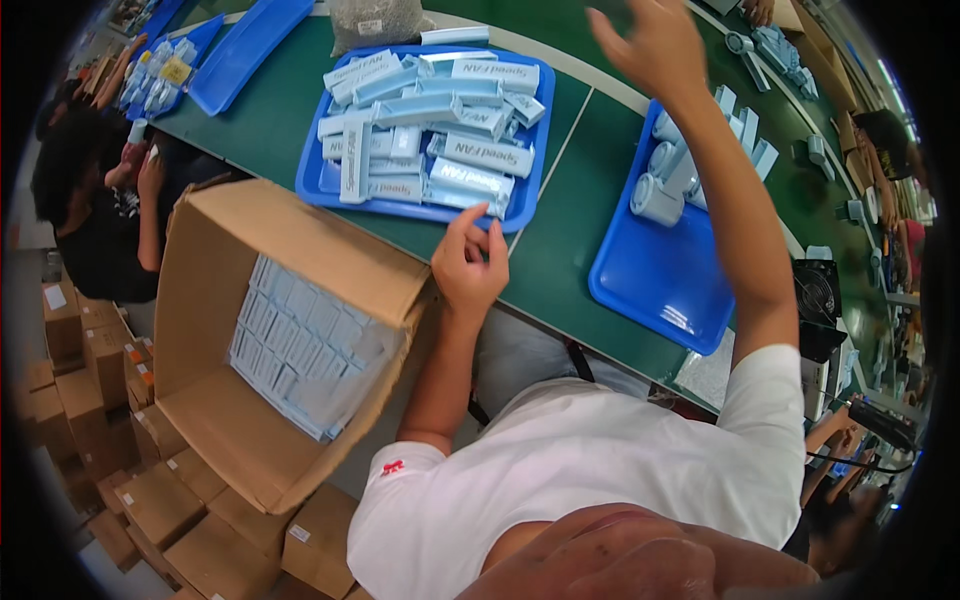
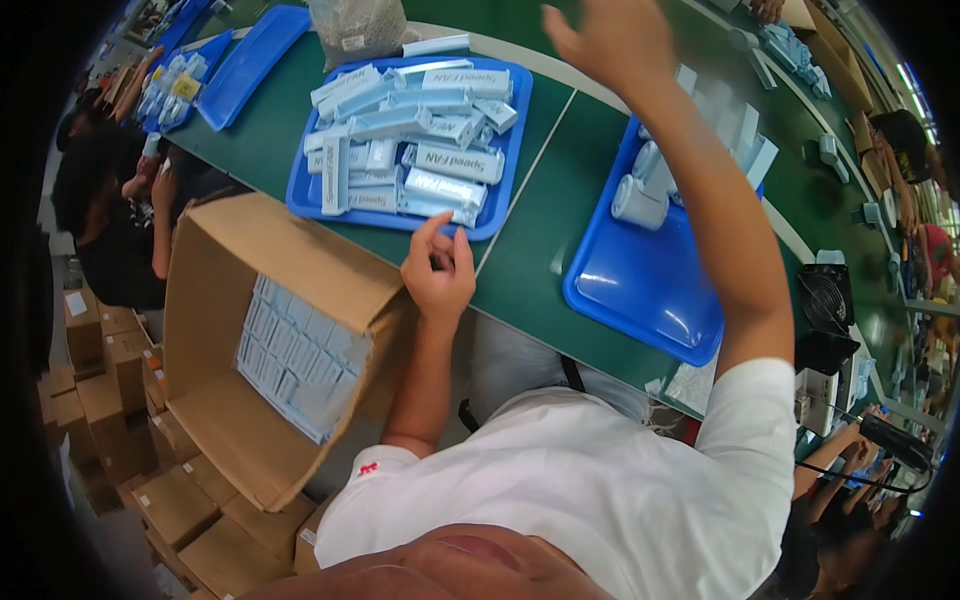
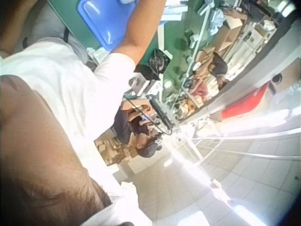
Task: The person assembles small electronic devices by inserting cylindrical components into rectangular plastic housings. They use a handheld power tool to secure the parts and place the finished units into a blue tray. The process is repeated for multiple units in a factory setting.
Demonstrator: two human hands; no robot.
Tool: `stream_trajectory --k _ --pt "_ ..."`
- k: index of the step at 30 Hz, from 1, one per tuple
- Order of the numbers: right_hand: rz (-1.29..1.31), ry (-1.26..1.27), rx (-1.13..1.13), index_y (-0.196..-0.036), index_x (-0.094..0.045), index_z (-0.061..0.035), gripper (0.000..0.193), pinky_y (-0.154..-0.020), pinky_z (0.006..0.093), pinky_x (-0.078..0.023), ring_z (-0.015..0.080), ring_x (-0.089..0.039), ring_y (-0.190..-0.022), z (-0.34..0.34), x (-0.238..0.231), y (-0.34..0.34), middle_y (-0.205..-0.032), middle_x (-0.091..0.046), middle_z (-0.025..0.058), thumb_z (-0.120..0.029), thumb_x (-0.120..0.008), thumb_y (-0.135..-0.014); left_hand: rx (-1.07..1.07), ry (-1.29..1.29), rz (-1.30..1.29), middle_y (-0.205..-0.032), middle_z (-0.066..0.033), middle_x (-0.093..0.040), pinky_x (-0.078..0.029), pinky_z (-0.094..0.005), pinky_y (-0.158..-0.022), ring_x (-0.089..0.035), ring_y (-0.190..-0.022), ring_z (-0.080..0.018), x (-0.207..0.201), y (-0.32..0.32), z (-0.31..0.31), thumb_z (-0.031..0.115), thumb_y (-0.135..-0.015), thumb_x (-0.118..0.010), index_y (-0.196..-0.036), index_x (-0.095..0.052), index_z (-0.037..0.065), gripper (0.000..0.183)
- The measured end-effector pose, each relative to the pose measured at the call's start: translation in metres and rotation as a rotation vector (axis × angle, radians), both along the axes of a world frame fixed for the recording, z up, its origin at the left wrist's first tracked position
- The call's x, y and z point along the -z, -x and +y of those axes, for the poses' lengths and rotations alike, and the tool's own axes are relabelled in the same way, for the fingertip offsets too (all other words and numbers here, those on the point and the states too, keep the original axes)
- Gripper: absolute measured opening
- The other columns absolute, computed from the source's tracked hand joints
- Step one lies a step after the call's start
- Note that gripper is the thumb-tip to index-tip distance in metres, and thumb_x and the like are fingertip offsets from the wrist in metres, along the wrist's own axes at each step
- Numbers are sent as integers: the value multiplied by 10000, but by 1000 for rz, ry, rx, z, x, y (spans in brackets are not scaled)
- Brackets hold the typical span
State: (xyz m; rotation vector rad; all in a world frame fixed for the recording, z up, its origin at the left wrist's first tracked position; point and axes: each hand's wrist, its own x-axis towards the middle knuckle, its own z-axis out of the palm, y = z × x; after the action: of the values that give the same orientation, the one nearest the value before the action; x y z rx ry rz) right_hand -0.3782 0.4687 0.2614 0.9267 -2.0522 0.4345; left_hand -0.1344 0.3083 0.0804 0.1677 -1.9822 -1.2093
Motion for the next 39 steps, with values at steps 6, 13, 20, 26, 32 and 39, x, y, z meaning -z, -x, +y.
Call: stream_trajectory --k 6,13,20,26,32,39 --pt "-436 -369 205 -1091 -688 -25 277 -915 461 -566 379 -676 -1094 -114 29 175 -1096 -702 235 -146 -653 -843 68 -35 -107 -578 15 -491 -318 -226 -472 -404 -473 -67 -2 3 -1 -19 -884 -712 -1192 -660 -19 312" --pt "-448 -212 242 -1249 -657 33 442 -1054 440 -515 402 -567 -1322 -185 115 300 -1327 -631 290 -153 -606 -851 110 34 -184 -549 4 -499 -339 -257 -472 -436 -458 -116 0 0 -6 13 -814 -729 -1116 -692 -36 309" --pt "-472 -473 243 -1478 -494 -11 600 -1122 457 -469 420 -370 -1477 -175 156 363 -1483 -546 198 -290 -607 -959 214 45 -224 -569 -10 -535 -347 -302 -479 -461 -459 -165 -19 4 -13 95 -705 -856 -966 -690 15 319" --pt "-515 -283 167 -1366 -571 -40 516 -1013 474 -521 440 -557 -1263 -157 120 317 -1252 -644 219 -221 -664 -892 108 136 -198 -562 -19 -511 -332 -327 -478 -458 -461 -199 -14 6 -11 39 -728 -873 -906 -724 50 233" --pt "-250 -204 93 -1254 -622 -57 427 -933 487 -533 413 -634 -1125 -124 0 184 -1096 -674 224 -192 -687 -854 25 38 -13 -560 -15 -498 -341 -344 -485 -456 -472 -195 -1 3 -7 38 -786 -847 -968 -716 43 224" --pt "-790 -227 -459 -1396 -591 -100 654 -983 320 -490 183 -613 -1093 -23 -65 -7 -1248 -607 60 -254 -840 -811 29 26 163 -714 -63 -609 -478 -323 -594 -589 -603 -207 -7 -23 -8 -18 -831 -784 -1011 -676 15 212"
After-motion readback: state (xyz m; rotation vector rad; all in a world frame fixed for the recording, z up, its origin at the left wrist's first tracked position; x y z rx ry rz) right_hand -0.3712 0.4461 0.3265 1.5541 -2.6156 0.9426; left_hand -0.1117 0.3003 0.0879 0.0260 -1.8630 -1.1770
